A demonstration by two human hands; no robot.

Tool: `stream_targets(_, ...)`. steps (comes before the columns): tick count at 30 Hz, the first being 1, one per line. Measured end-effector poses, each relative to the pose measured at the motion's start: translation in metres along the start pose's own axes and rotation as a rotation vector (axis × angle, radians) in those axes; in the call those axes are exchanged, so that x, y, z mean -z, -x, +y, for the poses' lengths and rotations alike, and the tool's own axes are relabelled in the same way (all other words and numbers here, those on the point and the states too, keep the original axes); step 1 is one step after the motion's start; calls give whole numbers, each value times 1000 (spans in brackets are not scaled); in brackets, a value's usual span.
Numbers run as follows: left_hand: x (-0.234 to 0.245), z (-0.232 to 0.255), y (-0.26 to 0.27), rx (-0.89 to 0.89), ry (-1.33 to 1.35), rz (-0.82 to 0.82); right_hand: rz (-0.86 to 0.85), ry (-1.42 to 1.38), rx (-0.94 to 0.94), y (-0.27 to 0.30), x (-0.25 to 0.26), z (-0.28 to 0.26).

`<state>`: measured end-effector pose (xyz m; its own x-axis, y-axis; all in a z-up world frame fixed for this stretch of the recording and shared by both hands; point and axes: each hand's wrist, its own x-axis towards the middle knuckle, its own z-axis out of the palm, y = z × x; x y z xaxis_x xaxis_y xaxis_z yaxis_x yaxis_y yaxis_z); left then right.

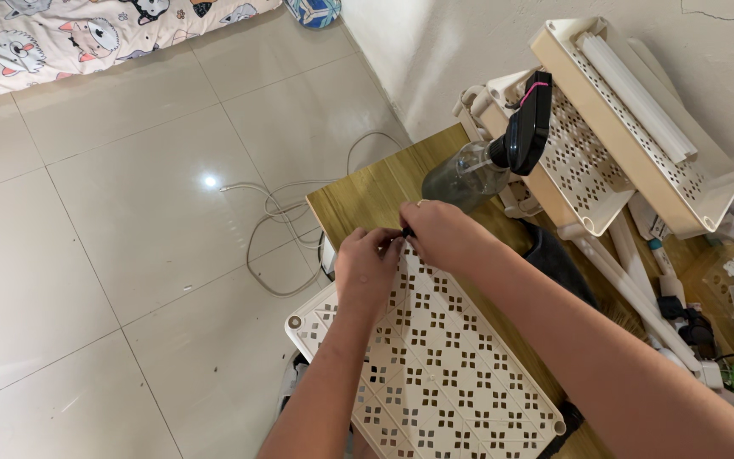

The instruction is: The person assembles a white plastic shelving unit by stacking trays and inserting support rods. They then attach black corner caps to the assembled unit and wipe the caps with a yellow cloth. The task occurs on a wooden table in a cluttered room.

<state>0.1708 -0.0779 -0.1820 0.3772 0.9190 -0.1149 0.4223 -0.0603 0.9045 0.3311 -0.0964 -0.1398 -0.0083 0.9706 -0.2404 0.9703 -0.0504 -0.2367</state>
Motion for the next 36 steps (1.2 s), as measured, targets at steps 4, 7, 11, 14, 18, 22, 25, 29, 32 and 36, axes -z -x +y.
stream_targets(4, 1, 1, -2, 34, -26, -21, -32, -84, -101, 0, 4, -3)
stream_targets(7, 1, 3, -4, 56, -31, -27, -34, -77, -175, 0, -3, -5)
stream_targets(11, 3, 7, -4, 83, -13, -39, 4, -35, -175, 5, -16, -7)
stream_targets(14, 5, 11, -3, 86, -48, -65, 89, 64, -61, 7, -17, -5)
stream_targets(18, 12, 15, -8, 119, -63, -57, -75, -382, -199, 6, 13, 6)
stream_targets(22, 13, 14, -10, 16, -10, -74, -97, -567, -288, 18, 27, 3)
stream_targets(25, 12, 8, -14, -102, -82, -117, -74, -495, -308, 30, 24, -6)
stream_targets(29, 11, -2, -28, -303, -125, -136, 212, -377, 44, 37, 18, -11)
stream_targets(32, 8, -7, -41, -377, -163, -169, 50, -431, -145, 34, 17, -8)
stream_targets(36, 6, -5, -56, -358, -218, -276, 47, -541, -244, 28, 9, -3)
